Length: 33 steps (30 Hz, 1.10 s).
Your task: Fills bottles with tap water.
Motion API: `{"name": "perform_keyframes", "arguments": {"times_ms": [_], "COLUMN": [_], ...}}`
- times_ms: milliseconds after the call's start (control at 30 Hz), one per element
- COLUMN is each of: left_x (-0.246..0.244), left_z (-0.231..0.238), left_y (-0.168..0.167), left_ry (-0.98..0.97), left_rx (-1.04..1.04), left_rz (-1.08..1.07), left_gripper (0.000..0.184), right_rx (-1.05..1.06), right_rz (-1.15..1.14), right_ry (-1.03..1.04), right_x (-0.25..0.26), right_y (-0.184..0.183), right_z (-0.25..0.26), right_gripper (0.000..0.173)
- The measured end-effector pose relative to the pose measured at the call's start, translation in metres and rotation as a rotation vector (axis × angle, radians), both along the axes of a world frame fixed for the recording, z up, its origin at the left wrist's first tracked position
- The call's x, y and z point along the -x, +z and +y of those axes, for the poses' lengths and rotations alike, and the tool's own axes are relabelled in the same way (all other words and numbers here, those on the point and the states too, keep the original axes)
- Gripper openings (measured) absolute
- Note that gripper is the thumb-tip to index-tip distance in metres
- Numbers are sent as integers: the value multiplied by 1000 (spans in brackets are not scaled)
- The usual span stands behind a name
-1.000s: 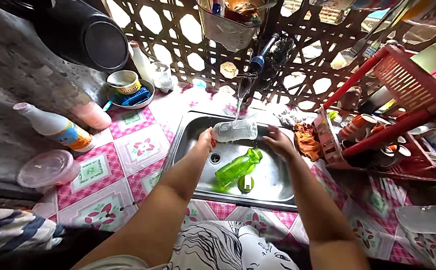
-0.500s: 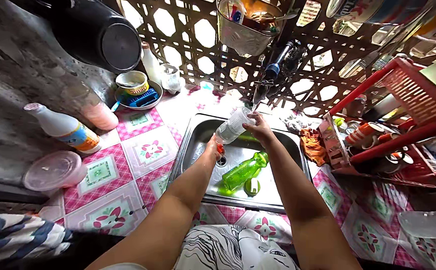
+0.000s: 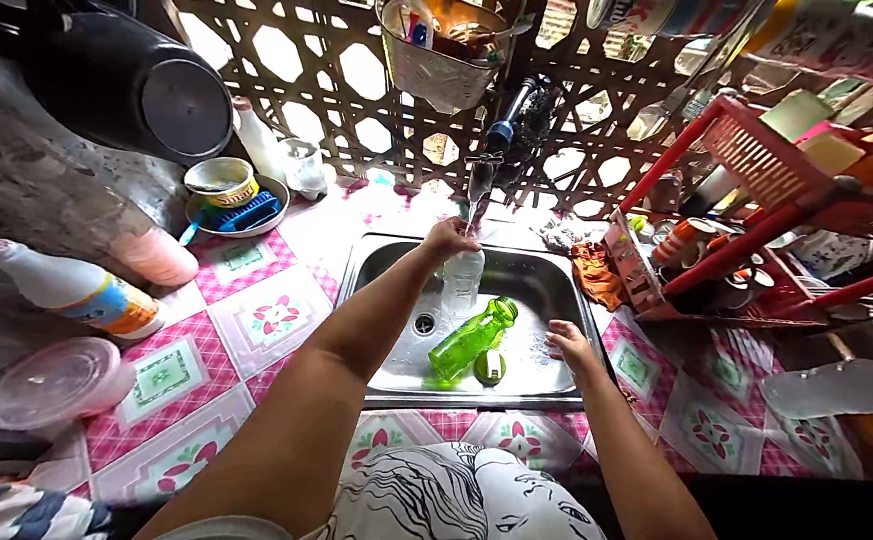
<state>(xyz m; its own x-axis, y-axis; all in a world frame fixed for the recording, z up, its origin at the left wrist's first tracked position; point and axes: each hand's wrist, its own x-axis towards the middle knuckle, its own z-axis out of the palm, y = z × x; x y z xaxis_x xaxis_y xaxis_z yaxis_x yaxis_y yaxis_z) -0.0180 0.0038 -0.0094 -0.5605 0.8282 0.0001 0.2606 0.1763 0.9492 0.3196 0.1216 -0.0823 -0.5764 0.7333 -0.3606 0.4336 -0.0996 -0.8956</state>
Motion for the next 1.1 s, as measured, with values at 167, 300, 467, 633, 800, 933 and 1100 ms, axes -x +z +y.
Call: {"name": "perform_keyframes", "arguments": {"times_ms": [167, 300, 467, 633, 800, 933, 1100], "left_x": [-1, -7, -9, -14, -11, -8, -16], "left_z": [-1, -4, 4, 3, -7, -4, 20], "left_y": [0, 2, 6, 9, -8, -34, -58], "left_ry": [-65, -43, -66, -84, -154, -70, 191], "left_rx": [36, -21, -81, -155, -339, -377, -374], "left_rz": [106, 135, 48, -209, -526, -906, -1168], "left_gripper": [56, 57, 61, 53, 41, 55, 32], "right_rx": [61, 36, -340, -609, -818, -1144, -1514], "right_rz": [42, 48, -62, -261, -317, -489, -594], "right_ry": [-105, -38, 299, 370, 440, 550, 667], "right_x": [-21, -9, 52, 123, 140, 140, 132], "right_y": [-15, -6, 17, 50, 77, 111, 148], "right_z": [-3, -7, -3, -15, -10, 1, -9], "right_gripper": [36, 39, 98, 132, 114, 105, 79]}}
